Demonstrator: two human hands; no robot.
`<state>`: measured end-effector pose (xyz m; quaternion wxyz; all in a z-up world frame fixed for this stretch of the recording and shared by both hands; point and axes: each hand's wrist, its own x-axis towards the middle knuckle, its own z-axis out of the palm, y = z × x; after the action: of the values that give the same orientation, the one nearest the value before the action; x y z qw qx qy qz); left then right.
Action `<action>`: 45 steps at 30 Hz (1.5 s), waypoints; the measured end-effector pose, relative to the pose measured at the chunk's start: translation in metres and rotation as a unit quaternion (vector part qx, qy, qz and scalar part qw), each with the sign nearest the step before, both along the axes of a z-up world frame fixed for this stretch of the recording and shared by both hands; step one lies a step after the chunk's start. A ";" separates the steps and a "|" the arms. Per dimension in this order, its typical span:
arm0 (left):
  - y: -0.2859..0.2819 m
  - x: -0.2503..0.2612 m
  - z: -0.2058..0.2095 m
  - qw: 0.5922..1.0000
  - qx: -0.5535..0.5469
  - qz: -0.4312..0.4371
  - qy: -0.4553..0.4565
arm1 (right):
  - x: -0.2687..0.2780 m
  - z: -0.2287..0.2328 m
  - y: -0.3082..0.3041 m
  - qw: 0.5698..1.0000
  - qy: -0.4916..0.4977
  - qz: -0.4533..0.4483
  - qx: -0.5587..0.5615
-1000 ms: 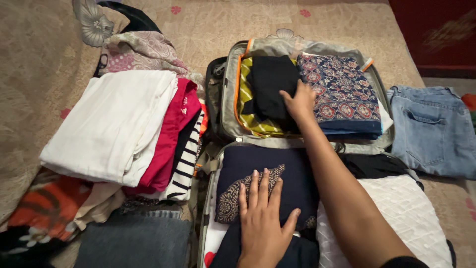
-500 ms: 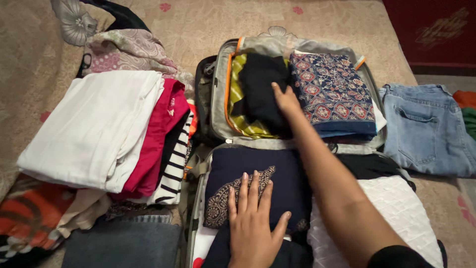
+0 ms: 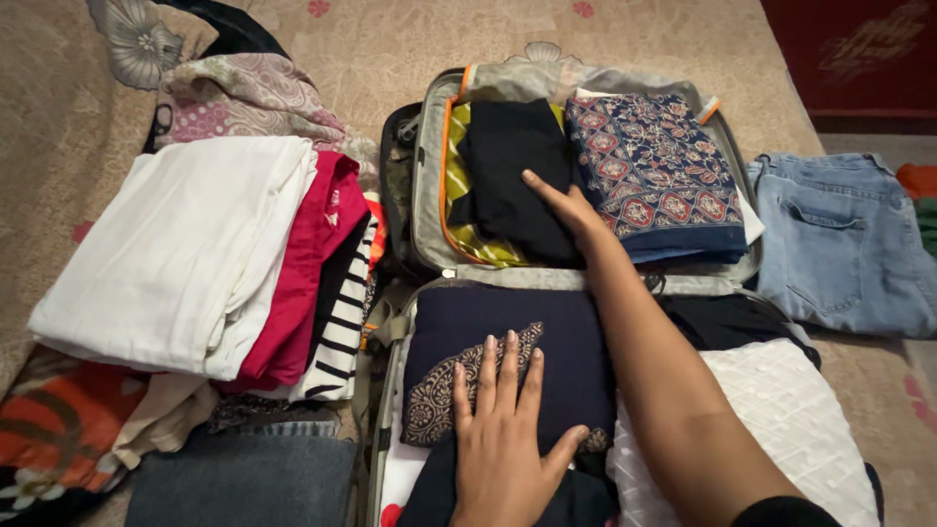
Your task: The person folds various garments and places them into an open suitcase. They handle shirts, pants, and patterned fabrics, arranging them neatly inside the luggage.
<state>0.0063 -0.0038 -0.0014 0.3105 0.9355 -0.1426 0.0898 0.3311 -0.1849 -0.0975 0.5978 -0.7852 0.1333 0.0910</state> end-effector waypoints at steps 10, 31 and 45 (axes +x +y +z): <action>-0.006 0.000 0.001 1.000 0.009 0.016 -0.006 | 0.002 -0.006 0.004 0.990 -0.110 0.014 0.088; -0.007 0.000 -0.002 1.000 0.009 0.016 -0.020 | 0.009 -0.005 0.004 0.999 -0.037 -0.020 -0.005; -0.006 0.005 0.001 1.000 0.017 0.009 0.018 | 0.028 -0.039 0.008 0.994 0.004 0.012 -0.111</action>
<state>0.0118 -0.0101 -0.0005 0.2967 0.9433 -0.1299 0.0729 0.3588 -0.1770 -0.1370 0.5051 -0.8480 0.1358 0.0859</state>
